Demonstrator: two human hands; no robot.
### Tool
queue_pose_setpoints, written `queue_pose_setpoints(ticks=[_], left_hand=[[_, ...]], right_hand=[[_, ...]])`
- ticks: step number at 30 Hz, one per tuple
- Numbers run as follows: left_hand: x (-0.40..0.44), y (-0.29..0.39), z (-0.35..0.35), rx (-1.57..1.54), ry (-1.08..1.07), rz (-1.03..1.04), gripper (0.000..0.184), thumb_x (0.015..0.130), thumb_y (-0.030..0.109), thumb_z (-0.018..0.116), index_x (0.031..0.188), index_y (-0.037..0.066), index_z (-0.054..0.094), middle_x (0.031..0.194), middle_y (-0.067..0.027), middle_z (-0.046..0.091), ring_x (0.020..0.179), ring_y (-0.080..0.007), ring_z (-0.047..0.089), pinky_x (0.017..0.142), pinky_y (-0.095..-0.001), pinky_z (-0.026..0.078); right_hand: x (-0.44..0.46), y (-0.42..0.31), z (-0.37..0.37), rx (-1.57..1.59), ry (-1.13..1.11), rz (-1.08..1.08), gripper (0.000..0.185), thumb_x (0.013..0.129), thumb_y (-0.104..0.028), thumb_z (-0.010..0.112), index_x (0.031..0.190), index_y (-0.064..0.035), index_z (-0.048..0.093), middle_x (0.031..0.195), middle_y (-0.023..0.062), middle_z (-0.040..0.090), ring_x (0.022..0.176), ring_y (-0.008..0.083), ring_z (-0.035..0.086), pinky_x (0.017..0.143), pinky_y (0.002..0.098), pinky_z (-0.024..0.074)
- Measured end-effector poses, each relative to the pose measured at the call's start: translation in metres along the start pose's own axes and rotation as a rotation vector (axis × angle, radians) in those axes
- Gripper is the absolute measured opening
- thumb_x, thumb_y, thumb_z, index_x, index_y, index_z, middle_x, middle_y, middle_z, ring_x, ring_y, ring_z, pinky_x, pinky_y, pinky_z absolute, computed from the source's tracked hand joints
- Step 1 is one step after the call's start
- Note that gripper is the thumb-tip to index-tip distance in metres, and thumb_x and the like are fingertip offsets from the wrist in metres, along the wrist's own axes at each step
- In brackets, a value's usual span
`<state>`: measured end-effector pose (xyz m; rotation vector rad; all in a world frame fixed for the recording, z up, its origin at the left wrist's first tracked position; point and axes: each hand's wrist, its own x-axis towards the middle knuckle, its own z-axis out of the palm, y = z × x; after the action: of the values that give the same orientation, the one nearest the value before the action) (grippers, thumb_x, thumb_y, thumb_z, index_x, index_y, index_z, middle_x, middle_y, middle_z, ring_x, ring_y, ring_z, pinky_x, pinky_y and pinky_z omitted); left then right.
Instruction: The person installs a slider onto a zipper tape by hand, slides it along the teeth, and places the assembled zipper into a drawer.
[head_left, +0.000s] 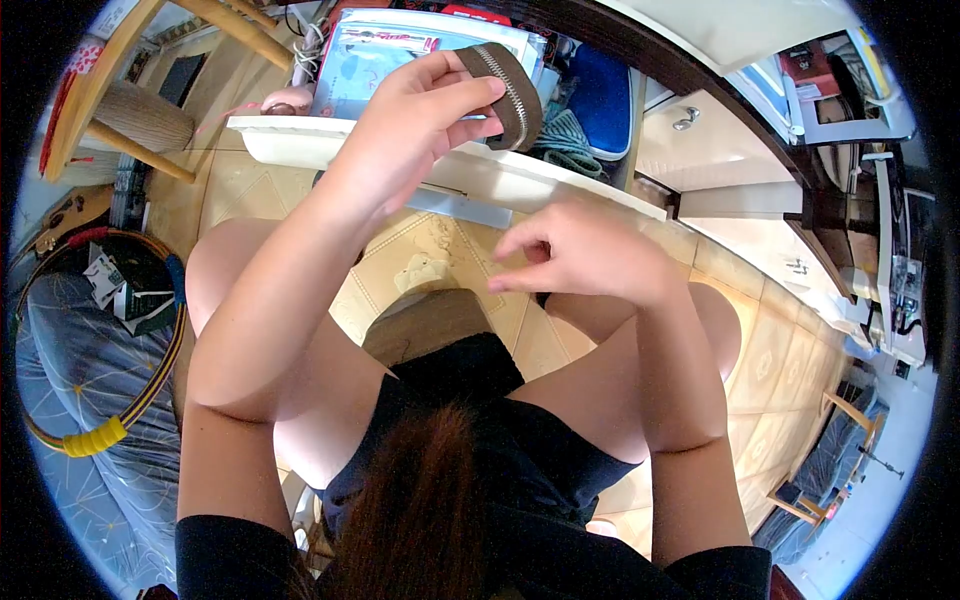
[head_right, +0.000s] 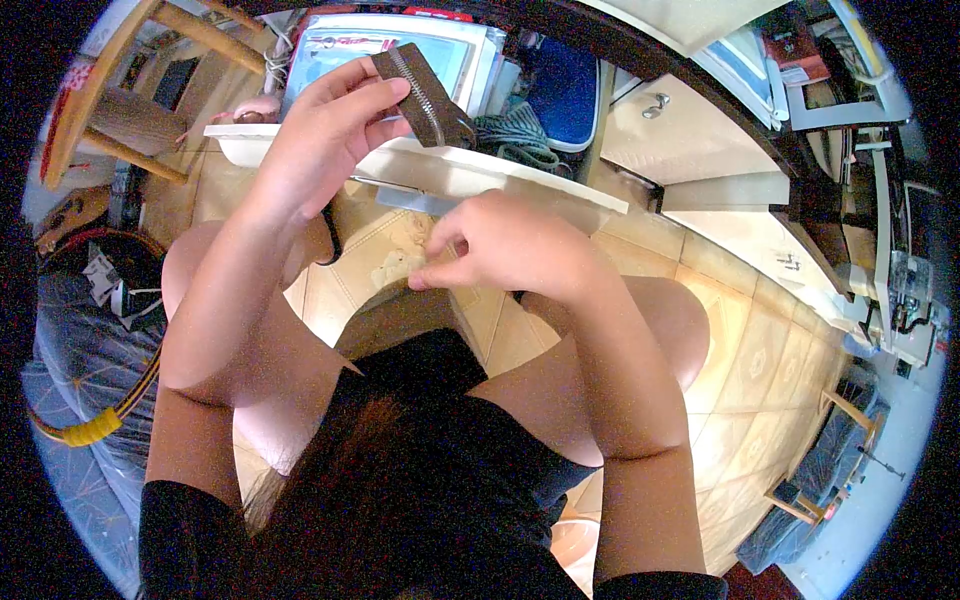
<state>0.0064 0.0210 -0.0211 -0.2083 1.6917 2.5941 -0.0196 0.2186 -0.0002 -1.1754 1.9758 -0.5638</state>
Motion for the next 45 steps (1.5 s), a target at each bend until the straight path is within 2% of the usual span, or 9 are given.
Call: queue_pose_setpoints(ticks=[5,6,11,14,20,27,38,41,45], left_hand=[[-0.003,0.004,0.005,0.070,0.025,-0.004,0.024,0.087,0.012,0.059,0.109,0.004,0.056,0.097,-0.0026,0.061,0.086,-0.0093,0.058,0.075,-0.0223,0.049],[-0.003,0.004,0.006,0.094,0.031,-0.008,0.025,0.087,0.011,0.060,0.111,0.004,0.056,0.097,-0.0028,0.061,0.085,-0.0097,0.058,0.075,-0.0225,0.049],[-0.004,0.002,0.008,0.319,-0.137,0.123,0.037,0.086,0.007,0.060,0.121,0.001,0.050,0.095,-0.0035,0.061,0.082,-0.0097,0.057,0.073,-0.0229,0.047],[-0.008,-0.001,0.015,0.404,-0.181,0.188,0.045,0.085,0.003,0.060,0.127,0.000,0.045,0.094,-0.0030,0.060,0.082,-0.0091,0.055,0.073,-0.0233,0.048],[-0.017,0.002,0.024,0.726,-0.287,0.206,0.038,0.082,0.000,0.060,0.117,0.003,0.047,0.086,-0.0022,0.057,0.082,-0.0099,0.055,0.073,-0.0261,0.049],[-0.016,-0.001,0.021,0.982,-0.308,0.333,0.021,0.079,0.007,0.064,0.096,0.000,0.053,0.081,-0.0091,0.059,0.071,-0.0170,0.059,0.067,-0.0290,0.050],[-0.009,0.004,0.018,0.511,-0.044,0.164,0.018,0.090,0.020,0.060,0.092,0.002,0.058,0.082,0.0011,0.058,0.073,-0.0046,0.052,0.066,-0.0195,0.043],[-0.009,0.004,0.019,0.540,-0.031,0.207,0.014,0.087,0.016,0.063,0.091,0.003,0.058,0.082,0.0016,0.057,0.073,-0.0042,0.052,0.065,-0.0179,0.043],[-0.013,0.007,0.023,0.624,-0.008,0.269,0.011,0.084,0.011,0.065,0.088,0.003,0.058,0.082,0.0023,0.057,0.074,-0.0035,0.052,0.060,-0.0166,0.041]], right_hand=[[0.006,0.005,-0.012,0.277,0.302,0.082,0.032,0.087,-0.032,0.061,0.078,-0.0017,0.067,0.057,-0.0017,0.051,0.055,0.0052,0.044,0.049,0.0240,0.0355],[0.011,0.009,-0.009,0.328,0.470,0.006,0.041,0.087,-0.039,0.059,0.073,-0.0011,0.064,0.055,0.0083,0.053,0.054,0.0117,0.048,0.051,0.0296,0.0390],[0.014,0.015,-0.013,0.552,0.780,0.048,0.034,0.090,-0.032,0.056,0.089,0.0013,0.063,0.075,0.0059,0.062,0.070,0.0101,0.054,0.066,0.0239,0.0433],[0.018,0.012,-0.014,0.662,0.822,0.030,0.029,0.093,-0.027,0.052,0.105,-0.0015,0.061,0.081,0.0018,0.058,0.074,0.0084,0.051,0.069,0.0238,0.0428],[0.020,0.016,-0.013,1.046,0.853,-0.025,0.029,0.089,-0.026,0.059,0.104,-0.0010,0.062,0.091,0.0035,0.063,0.083,0.0109,0.056,0.077,0.0255,0.0446],[0.017,0.014,-0.015,1.105,0.780,-0.106,0.023,0.087,-0.018,0.060,0.103,-0.0016,0.062,0.093,0.0027,0.063,0.085,0.0099,0.056,0.080,0.0240,0.0435],[0.013,0.008,-0.015,0.838,0.817,-0.139,0.023,0.089,-0.006,0.055,0.111,0.0005,0.056,0.102,0.0051,0.062,0.095,0.0109,0.056,0.087,0.0257,0.0430],[0.016,0.007,-0.011,0.798,0.895,-0.144,0.020,0.087,-0.007,0.059,0.106,-0.0016,0.059,0.092,0.0013,0.063,0.081,0.0079,0.055,0.075,0.0224,0.0443],[0.018,0.010,-0.008,0.565,0.967,-0.172,0.021,0.085,-0.006,0.061,0.105,-0.0014,0.058,0.091,0.0029,0.063,0.078,0.0091,0.055,0.073,0.0233,0.0454]])
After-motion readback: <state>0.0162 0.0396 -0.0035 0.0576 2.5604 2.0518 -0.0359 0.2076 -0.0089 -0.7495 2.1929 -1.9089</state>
